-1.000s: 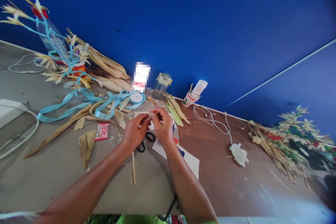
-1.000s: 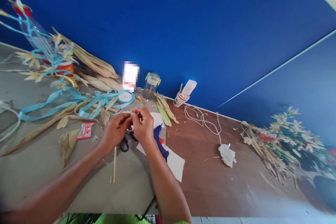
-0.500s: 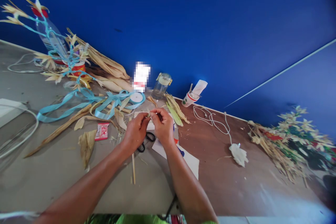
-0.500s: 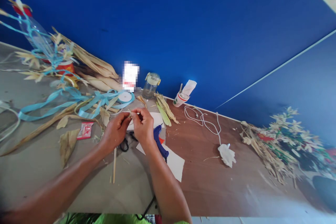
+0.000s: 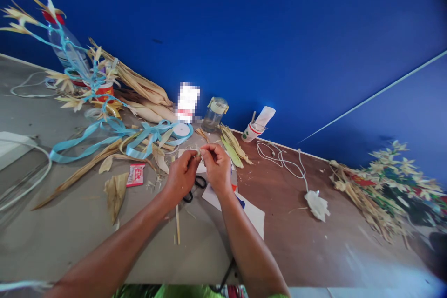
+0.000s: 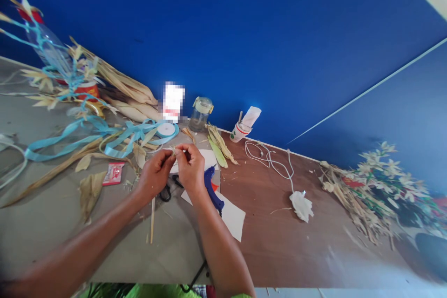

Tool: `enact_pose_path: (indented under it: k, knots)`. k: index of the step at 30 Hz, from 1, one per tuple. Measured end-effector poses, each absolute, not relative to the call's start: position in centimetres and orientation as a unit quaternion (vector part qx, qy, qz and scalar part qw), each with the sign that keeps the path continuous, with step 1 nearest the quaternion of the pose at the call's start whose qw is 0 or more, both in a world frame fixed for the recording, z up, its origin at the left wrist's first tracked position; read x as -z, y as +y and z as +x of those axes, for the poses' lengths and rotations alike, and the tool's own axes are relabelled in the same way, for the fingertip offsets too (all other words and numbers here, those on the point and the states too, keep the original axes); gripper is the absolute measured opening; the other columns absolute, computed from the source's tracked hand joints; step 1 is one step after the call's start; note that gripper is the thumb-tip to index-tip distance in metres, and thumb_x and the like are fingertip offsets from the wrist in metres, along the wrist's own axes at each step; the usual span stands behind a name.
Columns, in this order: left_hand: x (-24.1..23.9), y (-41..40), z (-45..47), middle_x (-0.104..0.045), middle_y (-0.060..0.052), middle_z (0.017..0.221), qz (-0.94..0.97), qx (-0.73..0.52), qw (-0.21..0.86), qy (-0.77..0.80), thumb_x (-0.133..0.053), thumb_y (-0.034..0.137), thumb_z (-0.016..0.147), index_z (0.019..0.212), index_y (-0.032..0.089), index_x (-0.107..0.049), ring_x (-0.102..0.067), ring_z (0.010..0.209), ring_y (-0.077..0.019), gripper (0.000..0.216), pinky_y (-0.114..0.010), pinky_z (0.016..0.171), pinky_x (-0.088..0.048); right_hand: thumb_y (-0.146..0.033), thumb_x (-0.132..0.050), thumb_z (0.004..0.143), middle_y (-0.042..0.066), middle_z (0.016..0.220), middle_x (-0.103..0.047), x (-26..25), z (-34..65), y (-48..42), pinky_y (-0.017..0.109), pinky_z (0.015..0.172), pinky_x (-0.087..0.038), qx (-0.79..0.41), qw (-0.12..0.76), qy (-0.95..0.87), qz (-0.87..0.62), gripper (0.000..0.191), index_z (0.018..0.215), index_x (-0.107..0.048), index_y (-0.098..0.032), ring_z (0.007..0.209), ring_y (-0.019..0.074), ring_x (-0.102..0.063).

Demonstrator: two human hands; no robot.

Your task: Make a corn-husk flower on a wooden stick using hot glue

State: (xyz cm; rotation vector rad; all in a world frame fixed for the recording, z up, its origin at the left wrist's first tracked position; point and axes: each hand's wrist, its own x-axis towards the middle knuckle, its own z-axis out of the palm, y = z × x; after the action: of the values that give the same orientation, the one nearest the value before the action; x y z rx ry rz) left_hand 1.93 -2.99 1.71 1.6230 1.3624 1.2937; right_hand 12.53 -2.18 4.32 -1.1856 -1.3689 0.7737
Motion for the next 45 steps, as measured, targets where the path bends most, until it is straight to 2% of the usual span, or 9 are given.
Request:
enact_pose_path:
  k: [8, 13, 15, 18, 24, 28, 35, 40, 45]
  knots:
    - [-1.1, -2.5, 2.0, -0.058, -0.001, 0.073, 0.571, -0.539, 0.404, 0.469, -0.048, 0.036, 0.085, 0.087, 0.017, -0.06, -0.055, 0.075, -0.0158, 0.023, -0.026, 0.068, -0.043, -0.024, -0.055, 0.079, 0.001, 0.077, -0.06, -4.5, 12.6, -2.3, 0.024, 0.062, -0.043, -0.283, 0.544, -0.62, -0.49, 0.01, 0.08, -0.062, -0.018, 0.067, 0.0125, -0.053]
    - [-1.1, -2.3, 2.1, -0.057, 0.0, 0.074, 0.528, -0.567, 0.451, 0.444, -0.051, 0.034, 0.083, 0.081, 0.017, -0.059, -0.05, 0.07, -0.013, 0.019, -0.025, 0.064, -0.04, -0.021, -0.055, 0.078, 0.002, 0.082, -0.059, -4.5, 12.5, -2.5, 0.024, 0.063, -0.043, -0.269, 0.547, -0.643, -0.464, 0.008, 0.079, -0.063, -0.019, 0.07, 0.0126, -0.052]
    - [-1.3, -2.4, 2.0, -0.054, 0.001, 0.071, 0.512, -0.571, 0.465, 0.443, -0.052, 0.033, 0.082, 0.08, 0.017, -0.059, -0.047, 0.066, -0.0119, 0.017, -0.024, 0.061, -0.038, -0.021, -0.056, 0.078, 0.003, 0.089, -0.059, -4.6, 12.5, -2.6, 0.024, 0.058, -0.041, -0.278, 0.555, -0.633, -0.463, 0.011, 0.087, -0.062, -0.019, 0.064, 0.0104, -0.05]
    - [-1.7, -2.4, 2.0, -0.049, 0.003, 0.063, 0.494, -0.581, 0.479, 0.435, -0.055, 0.032, 0.08, 0.073, 0.018, -0.056, -0.043, 0.059, -0.0106, 0.016, -0.024, 0.057, -0.036, -0.027, -0.055, 0.08, 0.003, 0.096, -0.057, -4.6, 12.6, -2.6, 0.022, 0.051, -0.037, -0.3, 0.596, -0.57, -0.479, 0.027, 0.107, -0.054, -0.021, 0.054, 0.0071, -0.043]
    - [-1.2, -2.2, 2.2, -0.043, 0.005, 0.059, 0.456, -0.592, 0.52, 0.413, -0.056, 0.033, 0.078, 0.072, 0.019, -0.052, -0.04, 0.054, -0.0098, 0.016, -0.023, 0.053, -0.033, -0.037, -0.054, 0.082, 0.001, 0.086, -0.054, -4.0, 13.0, -2.0, 0.021, 0.051, -0.036, -0.337, 0.668, -0.463, -0.475, 0.027, 0.102, -0.053, -0.019, 0.054, 0.006, -0.04]
    - [-1.0, -2.3, 2.3, -0.046, 0.003, 0.061, 0.448, -0.588, 0.538, 0.405, -0.053, 0.037, 0.08, 0.074, 0.019, -0.052, -0.043, 0.057, -0.0104, 0.019, -0.023, 0.055, -0.035, -0.039, -0.055, 0.081, 0.0, 0.077, -0.055, -3.1, 13.1, -1.3, 0.021, 0.05, -0.036, -0.402, 0.663, -0.442, -0.451, 0.024, 0.093, -0.057, -0.017, 0.051, 0.0059, -0.039]
    - [-1.2, -2.4, 2.3, -0.049, 0.002, 0.068, 0.426, -0.598, 0.567, 0.372, -0.056, 0.031, 0.076, 0.084, 0.018, -0.056, -0.045, 0.059, -0.0096, 0.015, -0.023, 0.056, -0.038, -0.037, -0.061, 0.072, 0.0, 0.071, -0.057, -2.3, 13.0, -0.6, 0.022, 0.049, -0.035, -0.516, 0.641, -0.393, -0.411, 0.023, 0.079, -0.063, -0.016, 0.05, 0.0063, -0.041]
    - [-1.3, -2.4, 2.0, -0.044, 0.003, 0.063, 0.457, -0.59, 0.531, 0.401, -0.052, 0.031, 0.079, 0.084, 0.018, -0.055, -0.042, 0.059, -0.0102, 0.014, -0.023, 0.055, -0.034, -0.027, -0.063, 0.066, -0.001, 0.069, -0.059, -1.9, 12.8, -0.9, 0.022, 0.051, -0.036, -0.548, 0.614, -0.392, -0.411, 0.018, 0.08, -0.065, -0.016, 0.052, 0.0071, -0.042]
    - [-1.2, -2.3, 1.9, -0.042, 0.003, 0.062, 0.484, -0.594, 0.495, 0.411, -0.049, 0.034, 0.083, 0.077, 0.019, -0.052, -0.041, 0.059, -0.011, 0.017, -0.023, 0.055, -0.034, -0.026, -0.063, 0.067, 0.0, 0.076, -0.062, -1.2, 12.5, -1.0, 0.023, 0.057, -0.041, -0.532, 0.592, -0.441, -0.415, 0.025, 0.091, -0.066, -0.019, 0.056, 0.0083, -0.045]
